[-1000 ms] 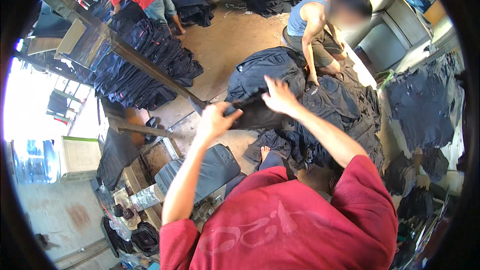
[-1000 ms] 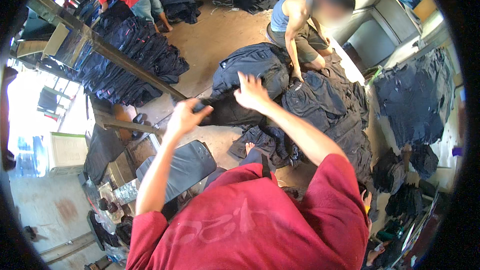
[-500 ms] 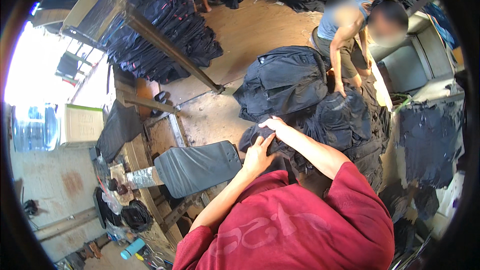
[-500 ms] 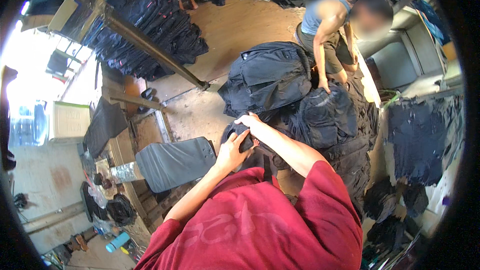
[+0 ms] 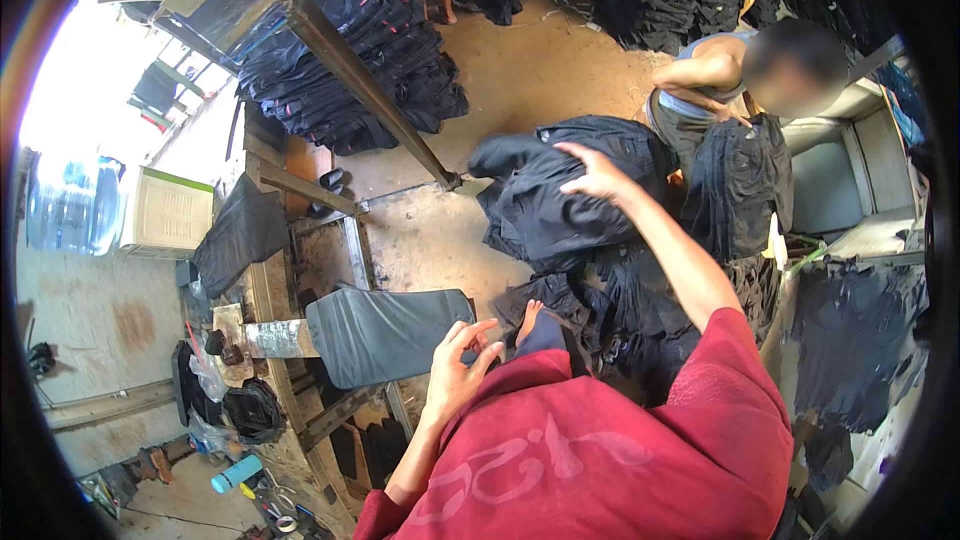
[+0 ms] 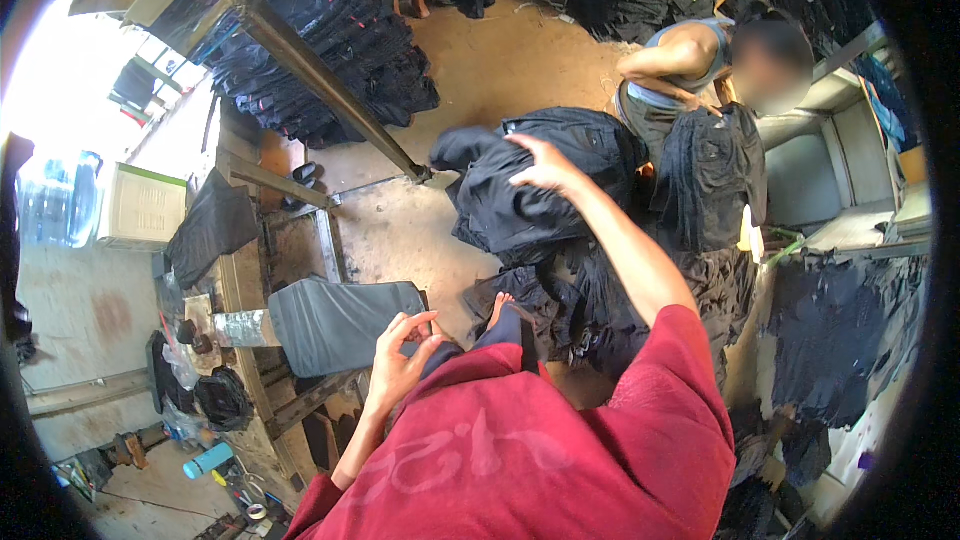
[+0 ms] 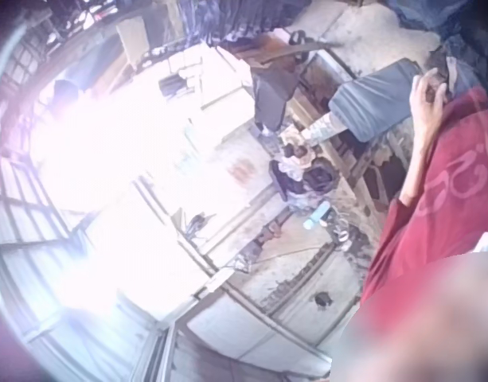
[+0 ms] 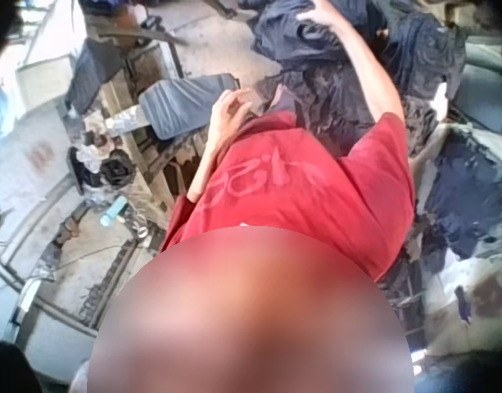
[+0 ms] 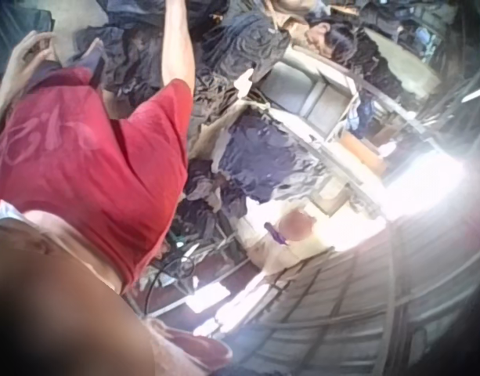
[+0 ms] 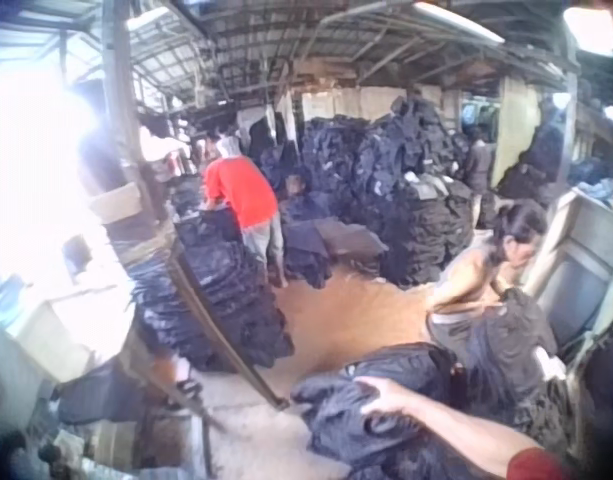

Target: The person repeatedly picks up black trousers from a large pile, shakes them out, folds them, and places them on a nearby table. The person continues this cycle throughout the clip.

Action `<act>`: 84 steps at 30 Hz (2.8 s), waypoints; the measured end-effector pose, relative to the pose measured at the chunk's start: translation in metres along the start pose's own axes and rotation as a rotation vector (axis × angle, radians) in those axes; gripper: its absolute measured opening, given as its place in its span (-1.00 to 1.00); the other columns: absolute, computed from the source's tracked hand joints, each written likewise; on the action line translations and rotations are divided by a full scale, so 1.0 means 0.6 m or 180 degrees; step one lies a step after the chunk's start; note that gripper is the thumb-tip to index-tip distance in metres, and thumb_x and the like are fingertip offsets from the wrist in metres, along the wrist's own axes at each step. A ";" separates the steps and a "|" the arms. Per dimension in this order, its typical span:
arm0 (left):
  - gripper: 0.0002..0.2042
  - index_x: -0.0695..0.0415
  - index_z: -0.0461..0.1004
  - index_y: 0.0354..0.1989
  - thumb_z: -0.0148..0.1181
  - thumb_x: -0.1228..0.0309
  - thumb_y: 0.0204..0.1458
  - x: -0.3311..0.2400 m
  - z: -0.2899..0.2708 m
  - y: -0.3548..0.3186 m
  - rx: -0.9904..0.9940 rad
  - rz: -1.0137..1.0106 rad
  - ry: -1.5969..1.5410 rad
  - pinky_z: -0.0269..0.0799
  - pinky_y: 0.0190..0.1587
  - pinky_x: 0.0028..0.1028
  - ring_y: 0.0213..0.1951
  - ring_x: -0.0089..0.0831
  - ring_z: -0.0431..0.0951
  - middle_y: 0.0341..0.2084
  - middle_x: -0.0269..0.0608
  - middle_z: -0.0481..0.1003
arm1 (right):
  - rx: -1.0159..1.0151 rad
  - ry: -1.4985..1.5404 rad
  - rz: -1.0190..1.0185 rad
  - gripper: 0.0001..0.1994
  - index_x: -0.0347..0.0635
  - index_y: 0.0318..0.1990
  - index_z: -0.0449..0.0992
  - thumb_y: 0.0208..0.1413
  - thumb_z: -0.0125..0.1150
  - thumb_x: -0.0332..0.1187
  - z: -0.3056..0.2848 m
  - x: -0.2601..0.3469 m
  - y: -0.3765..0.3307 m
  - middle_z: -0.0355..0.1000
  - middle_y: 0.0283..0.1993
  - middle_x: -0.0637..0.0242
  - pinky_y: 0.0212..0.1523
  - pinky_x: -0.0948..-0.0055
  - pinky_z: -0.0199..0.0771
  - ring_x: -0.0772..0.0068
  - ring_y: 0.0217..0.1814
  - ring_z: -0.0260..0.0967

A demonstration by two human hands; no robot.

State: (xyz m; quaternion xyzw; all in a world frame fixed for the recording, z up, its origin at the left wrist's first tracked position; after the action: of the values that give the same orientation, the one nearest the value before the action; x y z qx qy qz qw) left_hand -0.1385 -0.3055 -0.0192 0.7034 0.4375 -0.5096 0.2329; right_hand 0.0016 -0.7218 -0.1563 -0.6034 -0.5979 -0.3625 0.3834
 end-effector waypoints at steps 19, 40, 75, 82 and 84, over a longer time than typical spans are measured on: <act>-0.65 0.10 0.59 0.04 0.43 0.33 0.10 0.059 -0.108 0.037 -0.1295 0.0737 0.1855 0.42 0.10 -0.12 0.01 -0.02 0.47 -0.10 -0.10 0.52 | -0.2734 -0.1264 -0.1085 -0.51 -0.37 0.24 0.49 0.21 0.43 -0.35 -0.148 0.345 -0.206 0.47 0.32 0.06 0.36 0.19 0.37 0.21 0.34 0.43; -0.54 0.04 0.52 0.14 0.19 -0.03 0.26 0.319 -0.159 0.009 -0.1515 0.0498 0.2388 -0.05 0.50 0.10 0.40 -0.10 0.28 0.15 -0.10 0.44 | -0.2735 0.1221 -0.3836 -0.42 0.25 0.53 0.14 0.39 -0.16 0.01 0.285 0.890 -0.310 -0.24 0.70 0.28 0.54 -0.39 -0.48 -0.03 0.72 -0.45; -0.51 0.13 0.50 0.15 0.18 -0.01 0.27 0.318 -0.168 0.016 -0.0975 0.1012 0.2114 -0.07 0.53 0.07 0.35 -0.18 0.33 0.10 -0.15 0.46 | -0.1310 0.2887 -0.3951 -0.30 0.18 0.50 0.25 0.23 0.25 0.02 0.363 0.960 -0.342 0.13 0.59 0.51 0.52 -0.26 -0.09 0.16 0.69 -0.12; -0.50 0.11 0.47 0.16 0.34 0.08 0.14 0.293 -0.167 0.025 -0.0640 0.0980 0.2338 -0.06 0.50 0.13 0.32 -0.12 0.36 0.11 -0.12 0.48 | -0.1673 0.2173 -0.1562 -0.74 -0.08 -0.10 0.55 0.16 0.50 -0.28 0.337 0.769 -0.332 0.48 -0.06 0.32 -0.02 0.23 0.35 0.39 -0.02 0.35; -0.49 0.14 0.46 0.17 0.32 0.08 0.17 0.294 -0.160 0.026 -0.0739 0.1048 0.2336 -0.05 0.49 0.16 0.31 -0.10 0.37 0.13 -0.09 0.48 | -0.1812 0.1510 0.0270 -0.82 -0.24 -0.29 0.65 0.04 0.60 -0.49 0.375 0.632 -0.323 0.58 -0.30 0.41 -0.28 0.55 0.45 0.64 -0.33 0.43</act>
State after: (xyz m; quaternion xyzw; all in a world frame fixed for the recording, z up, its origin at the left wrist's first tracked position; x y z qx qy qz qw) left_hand -0.0589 -0.1724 -0.1475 0.8679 0.4277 -0.1284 0.2176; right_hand -0.1885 -0.3537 0.0891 -0.6093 -0.3422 -0.6278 0.3428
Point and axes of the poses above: each hand's wrist, its own y-axis towards the middle knuckle, its own z-axis out of the palm, x = y × z, the point moved 1 cm from there along y, towards the middle knuckle
